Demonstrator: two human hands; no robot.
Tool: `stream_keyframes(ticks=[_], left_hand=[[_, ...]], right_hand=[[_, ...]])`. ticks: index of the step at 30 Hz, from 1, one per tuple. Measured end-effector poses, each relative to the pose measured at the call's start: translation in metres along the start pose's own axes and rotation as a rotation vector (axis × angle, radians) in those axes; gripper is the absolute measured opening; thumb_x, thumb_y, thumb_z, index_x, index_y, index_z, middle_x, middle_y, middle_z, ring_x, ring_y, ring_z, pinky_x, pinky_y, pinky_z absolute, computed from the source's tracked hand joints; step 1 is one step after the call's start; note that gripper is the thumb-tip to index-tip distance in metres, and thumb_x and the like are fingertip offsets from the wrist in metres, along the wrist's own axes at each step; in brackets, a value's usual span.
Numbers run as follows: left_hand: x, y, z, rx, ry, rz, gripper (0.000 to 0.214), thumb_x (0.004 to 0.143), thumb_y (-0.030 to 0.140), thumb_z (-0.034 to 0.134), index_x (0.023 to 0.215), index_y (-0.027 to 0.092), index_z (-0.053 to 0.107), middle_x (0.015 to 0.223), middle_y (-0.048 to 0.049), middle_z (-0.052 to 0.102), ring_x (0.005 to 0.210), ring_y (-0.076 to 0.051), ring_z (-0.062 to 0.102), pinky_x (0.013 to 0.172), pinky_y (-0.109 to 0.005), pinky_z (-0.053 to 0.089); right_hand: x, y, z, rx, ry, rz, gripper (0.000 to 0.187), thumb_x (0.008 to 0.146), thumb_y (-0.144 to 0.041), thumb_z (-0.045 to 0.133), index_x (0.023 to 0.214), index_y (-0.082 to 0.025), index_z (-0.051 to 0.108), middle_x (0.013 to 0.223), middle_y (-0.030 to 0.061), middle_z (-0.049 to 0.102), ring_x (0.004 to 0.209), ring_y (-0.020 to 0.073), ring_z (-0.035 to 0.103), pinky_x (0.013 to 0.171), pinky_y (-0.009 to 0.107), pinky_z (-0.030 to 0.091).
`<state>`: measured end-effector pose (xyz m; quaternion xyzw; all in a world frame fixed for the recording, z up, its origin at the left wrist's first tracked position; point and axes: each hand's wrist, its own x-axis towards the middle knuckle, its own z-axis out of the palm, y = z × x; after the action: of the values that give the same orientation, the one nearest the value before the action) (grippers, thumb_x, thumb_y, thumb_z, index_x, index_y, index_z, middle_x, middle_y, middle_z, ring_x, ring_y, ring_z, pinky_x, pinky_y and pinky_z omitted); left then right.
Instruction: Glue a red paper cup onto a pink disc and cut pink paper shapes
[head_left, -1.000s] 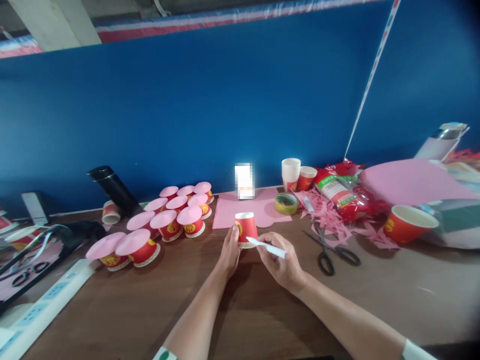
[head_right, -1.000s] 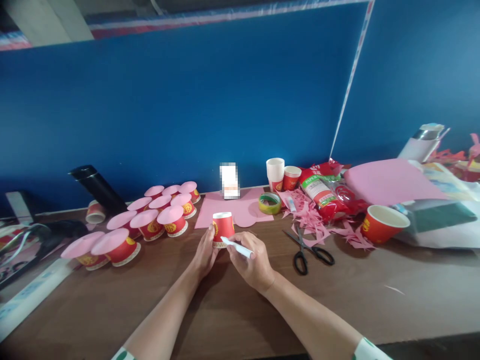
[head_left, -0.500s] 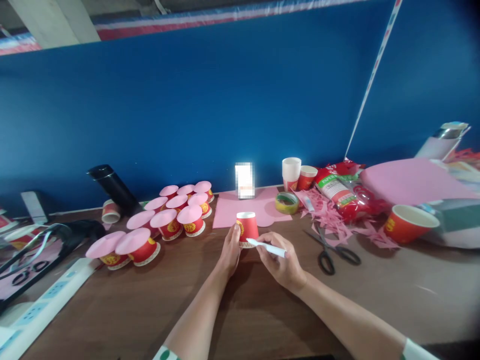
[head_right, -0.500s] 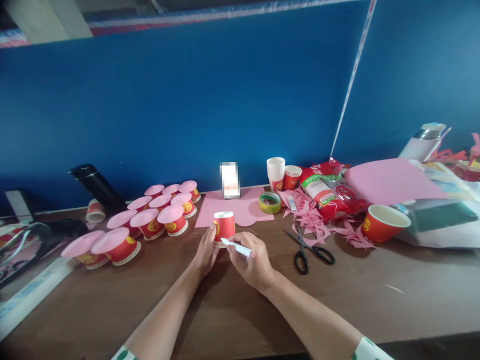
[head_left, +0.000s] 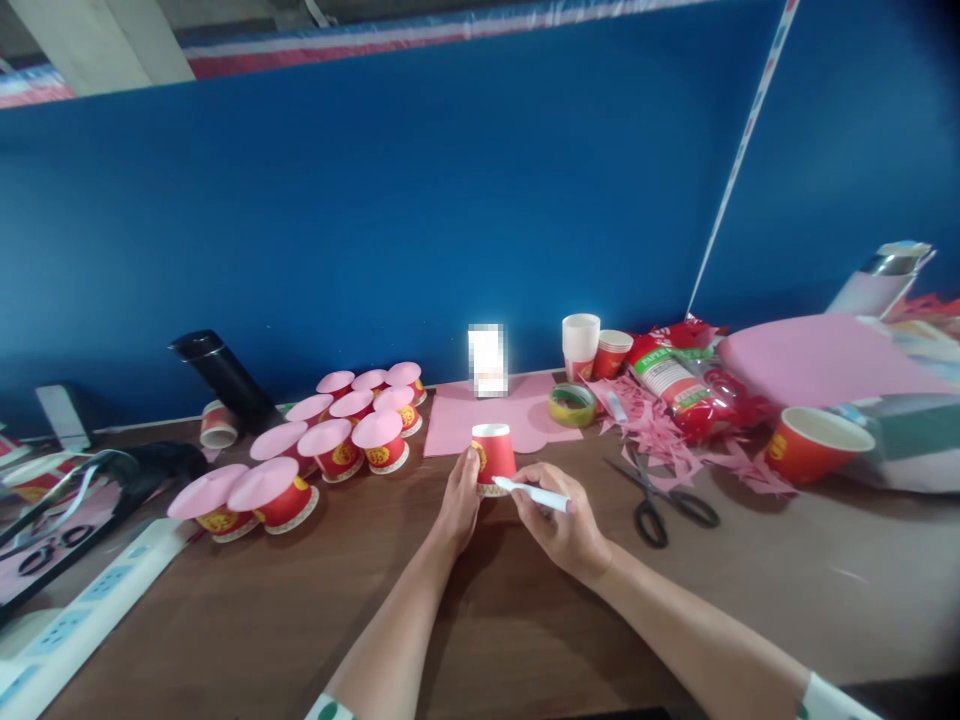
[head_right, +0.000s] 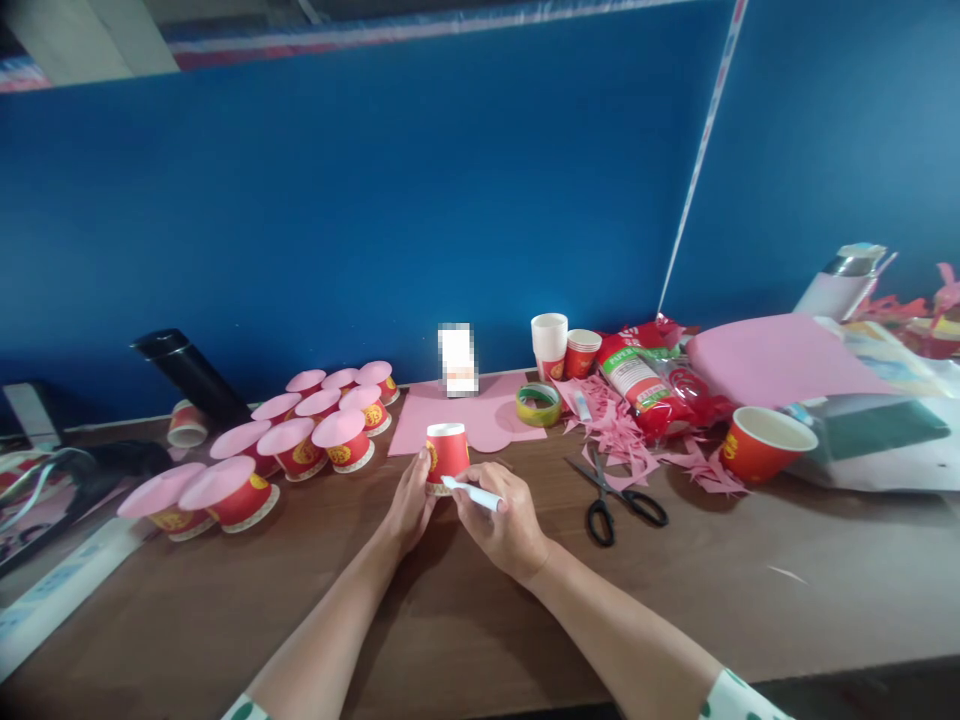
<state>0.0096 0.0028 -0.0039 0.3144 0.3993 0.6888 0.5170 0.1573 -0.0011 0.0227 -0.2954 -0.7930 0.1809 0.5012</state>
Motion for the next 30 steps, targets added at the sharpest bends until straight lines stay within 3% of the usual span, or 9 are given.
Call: stream_keyframes(ticks=[6,20,30], left_hand=[[-0.004,0.009,0.003,0.118,-0.085,0.026,0.023,0.077,0.039,0.054,0.083,0.018,0.062,0.081,-0.0063,0.062,0.071,-0.018,0.054,0.067,-0.026,0.042],[-0.001,-0.003,-0.001,0.058,-0.076,0.018,0.020,0.077,0.037,0.055,0.087,0.021,0.060,0.086,-0.0042,0.062,0.077,-0.018,0.056,0.071,-0.027,0.044],[-0.006,0.006,0.007,0.033,-0.134,0.003,0.022,0.077,0.036,0.055,0.091,0.020,0.060,0.091,-0.0067,0.064,0.089,-0.023,0.057,0.077,-0.031,0.044]], right_hand=[[0.000,0.000,0.000,0.008,0.000,-0.012,0.009,0.083,-0.021,0.046,0.085,-0.019,0.055,0.074,0.0043,0.059,0.068,0.0163,0.056,0.065,0.028,0.044],[0.001,0.003,-0.002,-0.009,0.044,0.007,0.010,0.084,-0.022,0.045,0.082,-0.019,0.054,0.073,0.0042,0.058,0.068,0.0161,0.055,0.064,0.027,0.045],[0.004,0.001,-0.007,0.020,0.087,0.012,0.008,0.083,-0.020,0.045,0.082,-0.019,0.054,0.072,0.0033,0.058,0.068,0.0149,0.055,0.065,0.026,0.045]])
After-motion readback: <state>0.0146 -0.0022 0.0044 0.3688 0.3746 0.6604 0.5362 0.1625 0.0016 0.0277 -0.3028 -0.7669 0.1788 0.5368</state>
